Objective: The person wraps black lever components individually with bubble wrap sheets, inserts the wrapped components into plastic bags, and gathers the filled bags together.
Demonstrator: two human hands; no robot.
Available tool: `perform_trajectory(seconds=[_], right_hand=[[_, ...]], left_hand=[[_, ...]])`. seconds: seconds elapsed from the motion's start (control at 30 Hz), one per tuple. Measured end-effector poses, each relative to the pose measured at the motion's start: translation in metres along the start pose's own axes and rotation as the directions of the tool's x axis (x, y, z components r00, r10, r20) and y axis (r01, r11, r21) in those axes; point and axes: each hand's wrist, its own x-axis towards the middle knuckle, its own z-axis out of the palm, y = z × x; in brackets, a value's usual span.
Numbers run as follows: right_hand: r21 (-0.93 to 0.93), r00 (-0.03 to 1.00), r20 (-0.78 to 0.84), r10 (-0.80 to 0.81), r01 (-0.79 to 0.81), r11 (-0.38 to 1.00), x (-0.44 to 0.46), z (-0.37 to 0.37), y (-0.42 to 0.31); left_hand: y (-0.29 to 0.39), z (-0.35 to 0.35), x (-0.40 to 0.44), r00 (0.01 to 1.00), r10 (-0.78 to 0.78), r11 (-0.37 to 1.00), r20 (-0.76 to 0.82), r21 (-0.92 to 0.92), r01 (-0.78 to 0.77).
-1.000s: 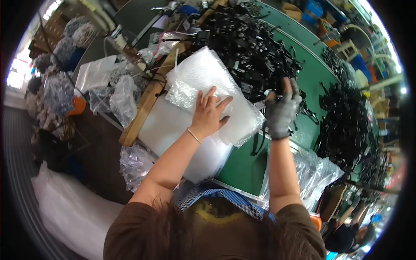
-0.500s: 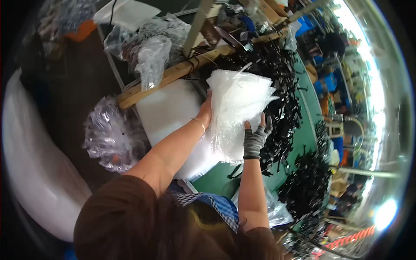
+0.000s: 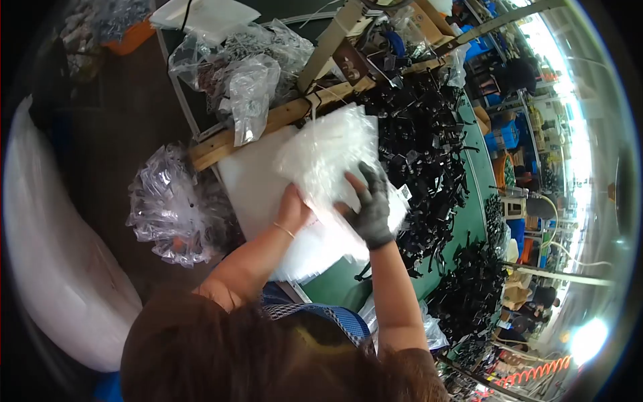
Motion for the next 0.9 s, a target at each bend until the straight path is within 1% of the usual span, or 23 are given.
perform_trajectory(seconds=[0.03, 0.07, 0.1, 0.13, 0.17, 0.2, 0.3, 0.33, 0.4, 0.47, 0.5, 0.53, 0.57, 0.6, 0.63, 0.67, 0.7, 0.73, 0.77, 0.8, 0.83, 0.87, 0.9], right_hand=[[-0.056, 0.999, -0.032, 0.038, -0.04, 0.998, 0.004, 0.021, 0.017], [-0.11, 0.995, -0.064, 0.075, -0.082, 0.991, 0.005, 0.04, 0.034], [-0.1, 0.985, -0.064, 0.158, -0.164, 0.981, 0.009, 0.046, 0.043], [-0.091, 0.98, -0.088, 0.178, -0.186, 0.978, 0.013, 0.047, 0.048], [-0.088, 0.978, -0.088, 0.19, -0.198, 0.976, 0.014, 0.046, 0.049], [-0.089, 0.976, -0.088, 0.2, -0.208, 0.974, 0.014, 0.043, 0.049], [-0.152, 0.971, -0.062, 0.23, -0.237, 0.959, 0.005, 0.047, 0.06], [-0.171, 0.969, -0.05, 0.243, -0.248, 0.953, 0.004, 0.047, 0.062], [-0.176, 0.973, -0.044, 0.227, -0.231, 0.957, 0.004, 0.049, 0.062], [-0.199, 0.977, -0.039, 0.21, -0.213, 0.956, 0.007, 0.049, 0.061], [-0.191, 0.976, -0.037, 0.214, -0.217, 0.957, 0.008, 0.05, 0.06], [-0.182, 0.975, -0.035, 0.22, -0.223, 0.958, 0.008, 0.05, 0.059], [-0.173, 0.973, -0.034, 0.23, -0.233, 0.957, 0.008, 0.049, 0.058], [-0.175, 0.973, -0.032, 0.228, -0.23, 0.957, 0.009, 0.047, 0.054], [-0.179, 0.973, -0.033, 0.228, -0.23, 0.957, 0.011, 0.043, 0.05], [-0.186, 0.972, -0.041, 0.233, -0.236, 0.954, 0.013, 0.039, 0.047], [-0.18, 0.968, -0.043, 0.249, -0.253, 0.951, 0.015, 0.037, 0.045], [-0.13, 0.966, -0.018, 0.259, -0.259, 0.957, 0.017, 0.031, 0.044], [-0.167, 0.969, -0.024, 0.247, -0.247, 0.955, 0.019, 0.021, 0.042], [-0.2, 0.969, -0.019, 0.245, -0.244, 0.949, 0.016, 0.007, 0.038], [-0.138, 0.946, -0.114, 0.304, -0.318, 0.938, 0.012, -0.019, 0.025], [-0.077, 0.914, -0.202, 0.352, -0.373, 0.925, 0.004, -0.04, 0.019], [0.149, 0.864, -0.397, 0.309, -0.271, 0.951, -0.016, -0.047, 0.036]], left_hand=[[0.013, -0.005, 0.015, 0.99, -0.079, 0.984, -0.119, 0.15, 0.097], [0.015, -0.013, 0.036, 0.979, -0.029, 0.946, -0.204, 0.312, 0.092], [0.016, -0.019, 0.056, 0.96, 0.04, 0.881, -0.278, 0.463, 0.097], [0.026, -0.016, 0.07, 0.969, 0.09, 0.758, -0.232, 0.646, 0.085], [0.037, -0.011, 0.081, 0.976, 0.125, 0.598, -0.18, 0.798, 0.07], [0.044, -0.008, 0.085, 0.982, 0.146, 0.412, -0.118, 0.91, 0.049], [0.071, 0.026, 0.068, 0.948, 0.316, 0.197, -0.045, 0.98, -0.019], [0.082, 0.031, 0.067, 0.905, 0.426, 0.107, 0.008, 0.992, -0.06], [0.105, 0.04, 0.067, 0.783, 0.606, -0.092, 0.143, 0.99, -0.109], [0.131, 0.086, 0.06, 0.895, 0.416, -0.043, 0.16, 0.987, -0.156], [0.143, 0.108, 0.059, 0.939, 0.343, 0.272, 0.009, 0.956, -0.109], [0.15, 0.122, 0.065, 0.968, 0.221, 0.555, -0.116, 0.832, -0.027], [0.156, 0.129, 0.084, 0.937, 0.331, 0.7, -0.113, 0.695, -0.163], [0.16, 0.134, 0.1, 0.893, 0.429, 0.795, -0.135, 0.525, -0.302], [0.164, 0.132, 0.103, 0.831, 0.554, 0.622, -0.04, 0.683, -0.382], [0.171, 0.13, 0.106, 0.76, 0.644, 0.412, 0.089, 0.797, -0.442], [0.169, 0.133, 0.111, 0.684, 0.687, 0.18, 0.244, 0.855, -0.487], [0.159, 0.149, 0.079, 0.593, 0.676, -0.146, 0.438, 0.868, -0.475], [0.143, 0.148, 0.059, 0.522, 0.63, -0.317, 0.575, 0.804, -0.503], [0.121, 0.15, 0.028, 0.469, 0.56, -0.338, 0.683, 0.705, -0.623], [0.095, 0.152, -0.008, 0.542, 0.492, -0.282, 0.682, 0.713, -0.642], [0.078, 0.143, -0.027, 0.509, 0.301, -0.348, 0.806, 0.59, -0.729], [0.064, 0.133, -0.043, 0.444, 0.112, -0.382, 0.889, 0.45, -0.807]])
